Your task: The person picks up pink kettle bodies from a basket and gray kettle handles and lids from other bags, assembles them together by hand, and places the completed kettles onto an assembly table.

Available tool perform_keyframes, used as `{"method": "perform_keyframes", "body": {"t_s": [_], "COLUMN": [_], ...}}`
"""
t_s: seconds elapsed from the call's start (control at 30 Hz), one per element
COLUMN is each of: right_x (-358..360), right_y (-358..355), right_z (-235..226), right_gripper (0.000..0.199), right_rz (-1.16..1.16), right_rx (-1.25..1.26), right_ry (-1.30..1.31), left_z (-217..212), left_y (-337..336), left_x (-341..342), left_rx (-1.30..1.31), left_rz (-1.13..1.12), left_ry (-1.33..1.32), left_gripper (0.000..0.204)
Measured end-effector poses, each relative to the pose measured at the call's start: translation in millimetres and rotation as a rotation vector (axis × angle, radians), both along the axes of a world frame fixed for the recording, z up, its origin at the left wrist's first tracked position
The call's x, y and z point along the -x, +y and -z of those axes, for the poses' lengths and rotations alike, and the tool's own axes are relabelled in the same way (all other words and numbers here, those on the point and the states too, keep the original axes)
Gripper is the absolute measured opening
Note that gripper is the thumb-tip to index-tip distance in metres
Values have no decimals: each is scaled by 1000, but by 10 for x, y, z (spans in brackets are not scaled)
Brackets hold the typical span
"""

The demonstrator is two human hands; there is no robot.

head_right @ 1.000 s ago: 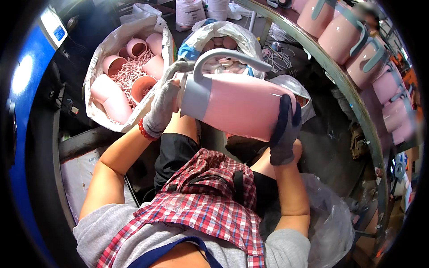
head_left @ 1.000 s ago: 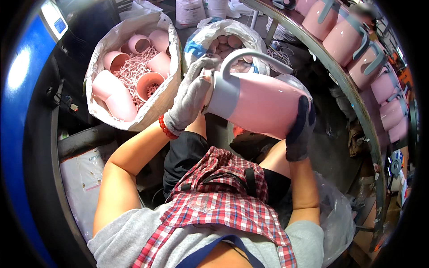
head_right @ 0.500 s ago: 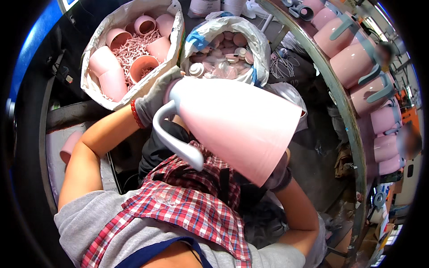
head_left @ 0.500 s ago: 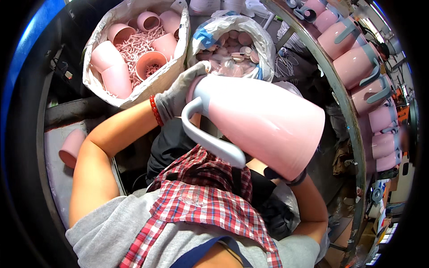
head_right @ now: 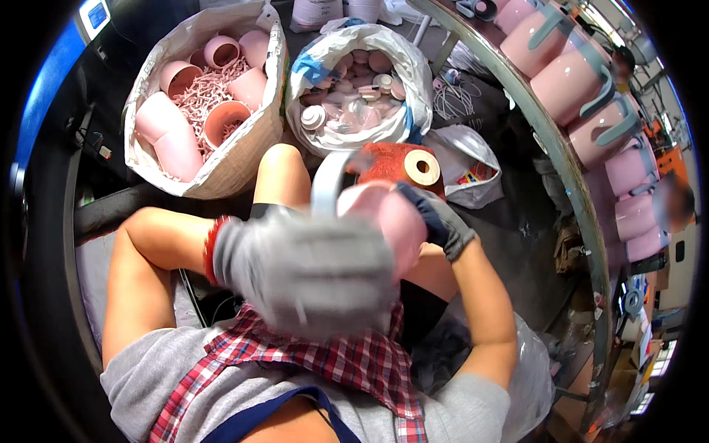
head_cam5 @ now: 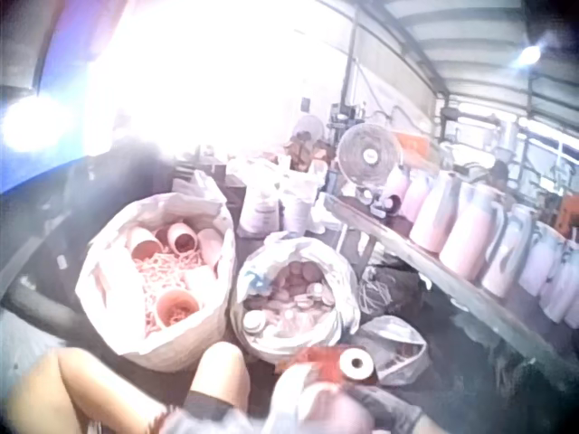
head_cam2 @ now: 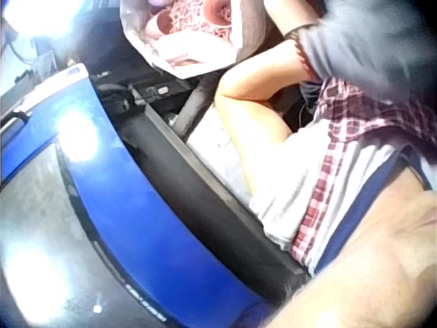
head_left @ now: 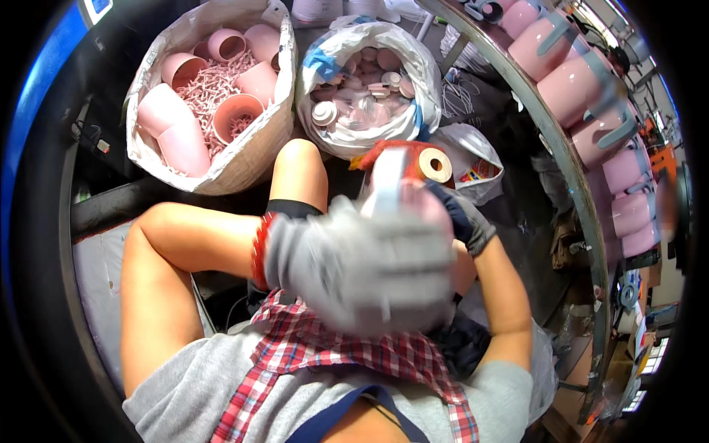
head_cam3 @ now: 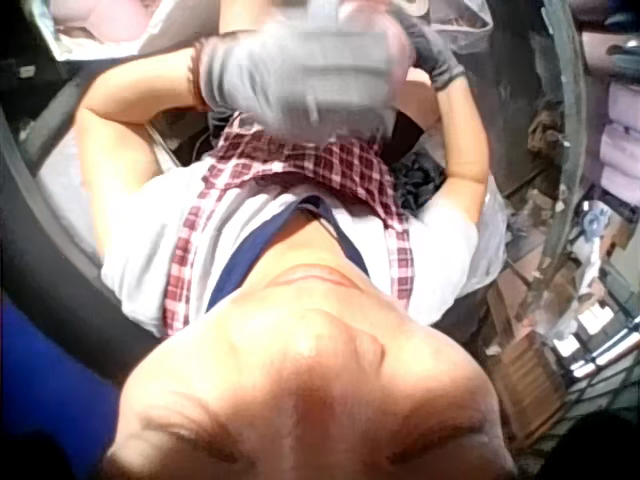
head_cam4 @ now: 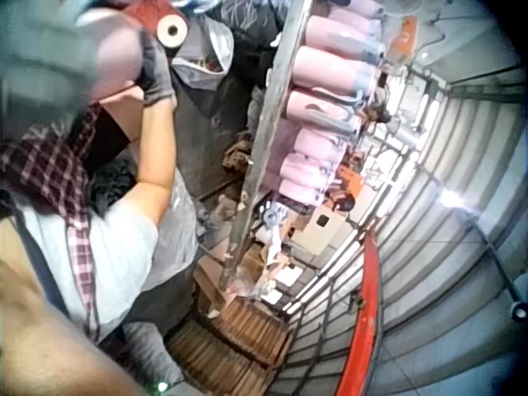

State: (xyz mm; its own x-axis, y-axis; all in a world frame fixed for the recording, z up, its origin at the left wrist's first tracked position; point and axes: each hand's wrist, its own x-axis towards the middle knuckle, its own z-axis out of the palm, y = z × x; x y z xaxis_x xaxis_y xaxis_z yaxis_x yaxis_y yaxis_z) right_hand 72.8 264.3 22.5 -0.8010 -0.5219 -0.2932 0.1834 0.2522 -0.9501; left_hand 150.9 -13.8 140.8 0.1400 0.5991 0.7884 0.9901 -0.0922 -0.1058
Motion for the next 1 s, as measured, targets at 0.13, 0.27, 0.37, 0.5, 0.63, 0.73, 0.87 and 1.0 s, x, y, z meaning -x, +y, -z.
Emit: {"method": "perform_keyframes", "body": {"t_s": [0.13, 0.27, 0.37, 0.5, 0.63, 0.73, 0.87, 1.0], "right_x": [113, 149, 9, -155, -84, -204, -408, -541], "right_y": [-427, -193, -693, -785, -78, 622, 1787, 1980], "right_z": [-95, -557, -1001, -1022, -1350, -1694, -2159, -2684], "right_gripper": [32, 78, 73, 47, 28, 34, 36, 42], "right_rz": [-139, -23, -436, -655, -7, 521, 765, 1043], "right_rx": [-106, -270, -48, -11, -107, -163, 71, -159], "right_ry": [-152, 373, 725, 348, 629, 654, 972, 1122], "left_z": [-182, -132, -120, -165, -118, 379, 1016, 1521], "left_y": [-28, 191, 165, 287, 16, -451, -1870, -3266], "left_x": [-287, -33, -93, 4, 409, 850, 1115, 908], "left_rx": [260, 122, 113, 18, -21, -332, -1005, -877], "left_rz": [174, 321, 401, 418, -43, -464, -304, -1125], "left_ry": [310, 22, 61, -51, -462, -590, -1056, -1137], "left_gripper": [23, 23, 25, 23, 70, 81, 52, 30]}}
